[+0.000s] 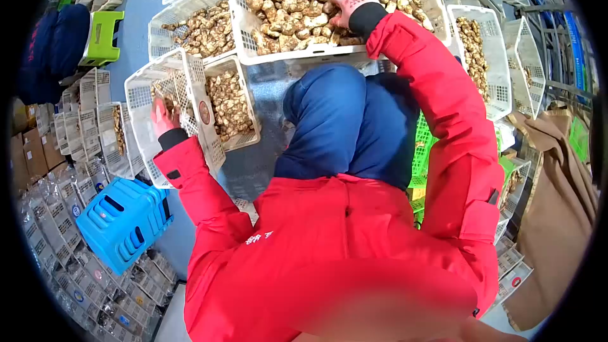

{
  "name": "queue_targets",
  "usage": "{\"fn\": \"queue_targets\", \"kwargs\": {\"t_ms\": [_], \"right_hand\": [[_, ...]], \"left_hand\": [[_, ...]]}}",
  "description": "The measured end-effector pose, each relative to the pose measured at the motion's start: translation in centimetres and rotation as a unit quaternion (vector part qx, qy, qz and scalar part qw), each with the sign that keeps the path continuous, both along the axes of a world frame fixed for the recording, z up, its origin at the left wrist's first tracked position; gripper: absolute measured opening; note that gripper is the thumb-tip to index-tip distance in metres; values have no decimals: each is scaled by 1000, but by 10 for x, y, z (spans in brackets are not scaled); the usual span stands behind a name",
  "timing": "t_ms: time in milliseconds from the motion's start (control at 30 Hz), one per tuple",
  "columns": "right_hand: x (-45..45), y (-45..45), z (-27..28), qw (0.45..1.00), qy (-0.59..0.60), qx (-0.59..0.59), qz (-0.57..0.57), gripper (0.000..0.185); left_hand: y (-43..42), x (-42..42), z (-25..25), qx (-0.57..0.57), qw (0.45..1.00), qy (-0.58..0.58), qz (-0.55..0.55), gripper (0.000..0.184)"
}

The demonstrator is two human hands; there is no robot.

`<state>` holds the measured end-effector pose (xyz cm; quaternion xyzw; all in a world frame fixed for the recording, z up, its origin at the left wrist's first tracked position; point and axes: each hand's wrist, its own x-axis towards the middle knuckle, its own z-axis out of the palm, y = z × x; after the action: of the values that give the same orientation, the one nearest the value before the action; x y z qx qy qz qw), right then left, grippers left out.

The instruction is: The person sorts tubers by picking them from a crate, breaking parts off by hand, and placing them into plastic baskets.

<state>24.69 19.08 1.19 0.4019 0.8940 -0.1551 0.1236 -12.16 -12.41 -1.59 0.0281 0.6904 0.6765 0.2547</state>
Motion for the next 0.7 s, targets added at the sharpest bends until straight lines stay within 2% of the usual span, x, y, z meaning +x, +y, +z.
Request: {"fn": "queue_targets", "kwargs": {"t_ms": [33,67,100,133,167,200,233,267,300,333,433,467,500,567,633,700], "right_hand": [[-5,-5,4,999,-29,-14,4,41],[-5,-8,-7,999,-10,42,-10,36],[-8,-16,5,996,-38,64,-50,41],[-4,-7,-15,996,-8,84,-41,42],[2,1,-36,994,23,102,-28,43],[12,0,-17,994,82,59,-46,43],[20,10,-22,989,134,31,-61,39],[27,8,-12,976,173,-59,-116,38],[33,7,0,952,209,-148,-170,38],[40,8,-6,949,266,-117,-122,40],[29,6,4,988,149,32,-25,43],[19,4,4,990,125,-55,-39,47],[11,3,-15,983,158,-93,-25,47],[-11,-12,-2,995,91,-21,23,46],[-27,-21,-3,998,33,45,23,41],[-40,-21,-8,996,-63,63,32,35]], "left_hand": [[-19,-17,-11,-116,990,44,66,39],[-33,-42,-43,-105,987,120,27,39],[-34,-57,-70,-89,977,194,-13,38],[3,-5,-37,32,989,134,-60,49],[38,54,4,31,986,126,-107,43],[73,114,46,30,981,118,-154,37],[90,124,39,51,949,67,-303,36],[114,154,49,93,924,35,-370,33],[131,188,72,63,907,9,-417,39],[143,207,71,90,892,-21,-442,38],[168,226,56,125,867,-77,-476,38],[167,224,55,138,863,-73,-480,38],[163,220,58,105,874,-56,-471,38],[156,204,50,111,874,-57,-470,40],[151,199,50,74,891,-37,-446,41],[152,196,49,81,892,-33,-443,42]]}}
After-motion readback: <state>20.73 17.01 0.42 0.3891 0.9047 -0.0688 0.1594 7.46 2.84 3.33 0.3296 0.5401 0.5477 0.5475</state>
